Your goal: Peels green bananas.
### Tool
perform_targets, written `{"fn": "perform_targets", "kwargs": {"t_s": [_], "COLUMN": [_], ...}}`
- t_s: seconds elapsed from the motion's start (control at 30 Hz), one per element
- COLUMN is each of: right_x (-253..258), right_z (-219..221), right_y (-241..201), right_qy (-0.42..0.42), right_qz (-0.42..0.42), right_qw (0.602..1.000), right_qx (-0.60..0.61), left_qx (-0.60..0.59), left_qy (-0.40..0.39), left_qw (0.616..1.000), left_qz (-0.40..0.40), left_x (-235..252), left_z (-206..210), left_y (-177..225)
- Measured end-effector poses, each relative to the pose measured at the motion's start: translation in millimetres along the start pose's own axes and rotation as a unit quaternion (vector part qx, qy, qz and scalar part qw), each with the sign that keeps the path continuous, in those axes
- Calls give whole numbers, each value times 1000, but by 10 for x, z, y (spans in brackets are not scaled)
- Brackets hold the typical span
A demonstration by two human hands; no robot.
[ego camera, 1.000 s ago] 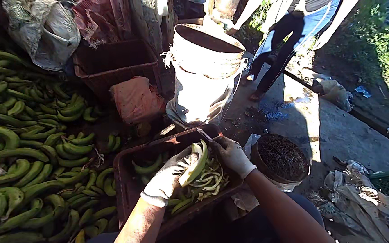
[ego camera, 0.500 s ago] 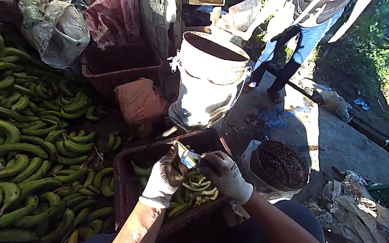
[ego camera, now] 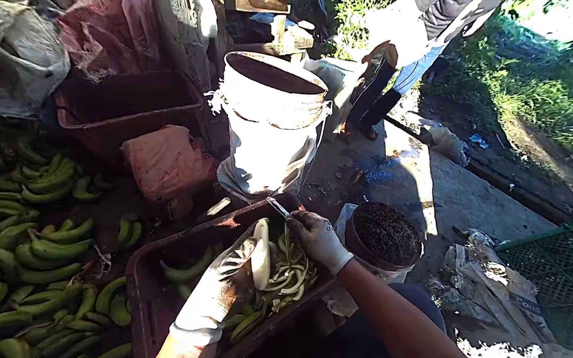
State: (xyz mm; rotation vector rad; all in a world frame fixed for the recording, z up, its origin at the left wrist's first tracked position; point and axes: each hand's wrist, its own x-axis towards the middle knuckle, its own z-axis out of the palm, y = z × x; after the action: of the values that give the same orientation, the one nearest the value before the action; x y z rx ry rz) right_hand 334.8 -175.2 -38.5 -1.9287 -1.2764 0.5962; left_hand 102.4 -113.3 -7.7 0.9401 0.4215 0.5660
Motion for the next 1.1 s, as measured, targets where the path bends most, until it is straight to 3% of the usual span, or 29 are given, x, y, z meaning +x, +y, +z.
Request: {"fn": "perform_targets", "kwargs": {"t_s": [0.1, 0.3, 0.47, 0.57, 0.7, 0.77, 0.87, 0.97, 1.1], "right_x": [-106, -375, -425, -378, -112, -72, -209, -389, -481], "right_z": [-54, 103, 241, 218, 102, -36, -150, -147, -64], "right_y": [-89, -151, -169, -222, -140, -61, -100, -165, -177], "right_qy": [42, 35, 3, 9, 31, 54, 70, 15, -25], "right_qz": [-35, -209, -282, -252, -47, -6, -99, -228, -284], "right_qw": [998, 977, 959, 968, 998, 998, 993, 973, 956], "right_qx": [27, -21, -44, -17, -12, 3, 16, -16, -66], "left_qx": [-67, -214, -194, -99, 15, 6, -72, -132, -92], "left_qy": [73, 148, 94, 46, 51, 54, 87, 133, 100], "left_qw": [995, 962, 974, 992, 998, 998, 992, 980, 989], "left_qz": [29, 80, 66, 62, 37, 34, 49, 62, 51], "left_x": [76, 93, 58, 1, -38, 7, 48, 101, 94], "left_z": [-29, -218, -300, -209, -98, -83, -157, -226, -219], "left_y": [0, -13, -57, -70, -33, 3, 46, 27, 5]}}
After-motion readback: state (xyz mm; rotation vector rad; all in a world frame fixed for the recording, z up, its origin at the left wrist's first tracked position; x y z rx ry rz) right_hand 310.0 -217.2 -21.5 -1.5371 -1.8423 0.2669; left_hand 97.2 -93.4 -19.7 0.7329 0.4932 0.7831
